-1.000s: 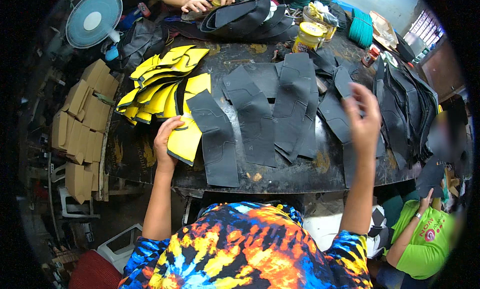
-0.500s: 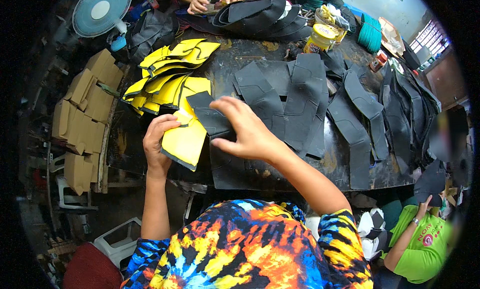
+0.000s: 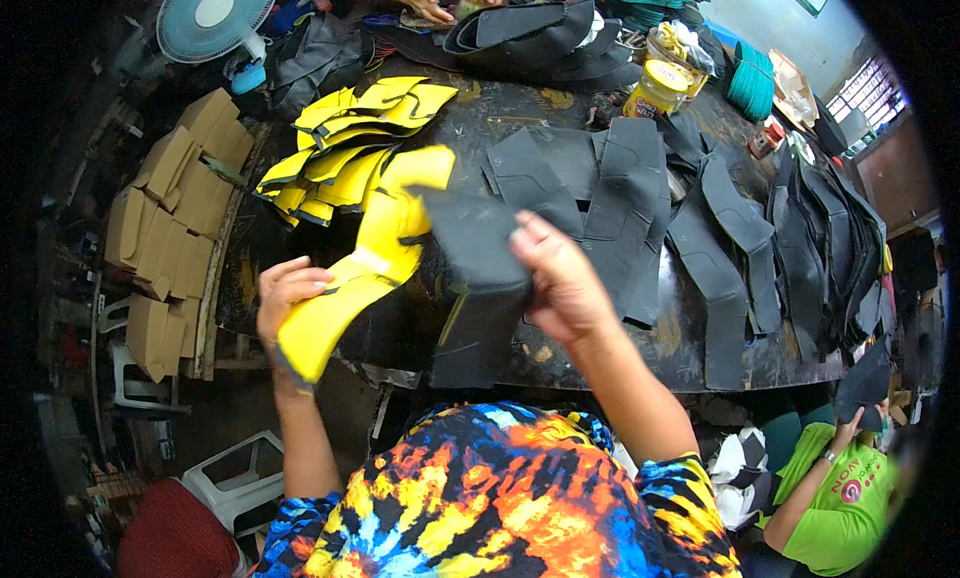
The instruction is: The person repeatedly picks up black and yellow rubber-like pieces from a worktable, flips them over, and places them into separate piles. The person handles the pieces one at a time, occasionally moving other items aside to reach the work area.
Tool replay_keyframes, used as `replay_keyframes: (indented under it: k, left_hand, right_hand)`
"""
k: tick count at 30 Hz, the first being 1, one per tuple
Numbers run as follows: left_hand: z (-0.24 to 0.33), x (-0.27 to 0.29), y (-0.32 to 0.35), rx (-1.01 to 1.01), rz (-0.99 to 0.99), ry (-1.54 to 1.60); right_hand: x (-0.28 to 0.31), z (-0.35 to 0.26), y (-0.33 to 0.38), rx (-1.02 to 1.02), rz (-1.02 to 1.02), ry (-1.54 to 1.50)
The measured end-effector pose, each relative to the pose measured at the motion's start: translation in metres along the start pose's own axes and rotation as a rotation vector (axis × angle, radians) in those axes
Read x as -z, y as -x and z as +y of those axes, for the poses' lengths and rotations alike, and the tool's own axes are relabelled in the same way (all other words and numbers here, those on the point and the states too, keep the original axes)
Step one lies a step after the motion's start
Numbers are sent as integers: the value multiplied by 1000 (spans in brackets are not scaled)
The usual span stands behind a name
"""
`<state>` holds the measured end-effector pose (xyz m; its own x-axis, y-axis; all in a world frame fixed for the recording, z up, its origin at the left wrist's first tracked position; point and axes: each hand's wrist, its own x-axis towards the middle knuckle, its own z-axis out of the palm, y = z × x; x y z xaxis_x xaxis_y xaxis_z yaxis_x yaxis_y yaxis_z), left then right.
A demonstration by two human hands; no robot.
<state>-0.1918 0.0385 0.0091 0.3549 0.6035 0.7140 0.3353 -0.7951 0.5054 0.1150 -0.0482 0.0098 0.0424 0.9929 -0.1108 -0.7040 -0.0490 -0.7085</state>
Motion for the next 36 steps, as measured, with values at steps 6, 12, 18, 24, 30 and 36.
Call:
replay_keyframes:
  k: [6,12,18,24,30,36]
  left_hand:
    - [20,83,-8,287,419,658]
    - [15,16,-29,729,472,462]
    - [19,-51,-55,766,50,1281]
    - [32,-81,-62,832,-94,1377]
    - [43,-99,-64,855,-153,1415]
    - [52,-110,-66,876,-197,1416]
  right_hand:
    - [13,-30,-28,71,45,149]
    - [16,43,-80,-29,100,681]
    - [4,24,-51,99,114,1044]
    - [-7,-8,2,91,-86,630]
    - [1,-8,7,124,-93,479]
    - [12,-12,18,130,-35,462]
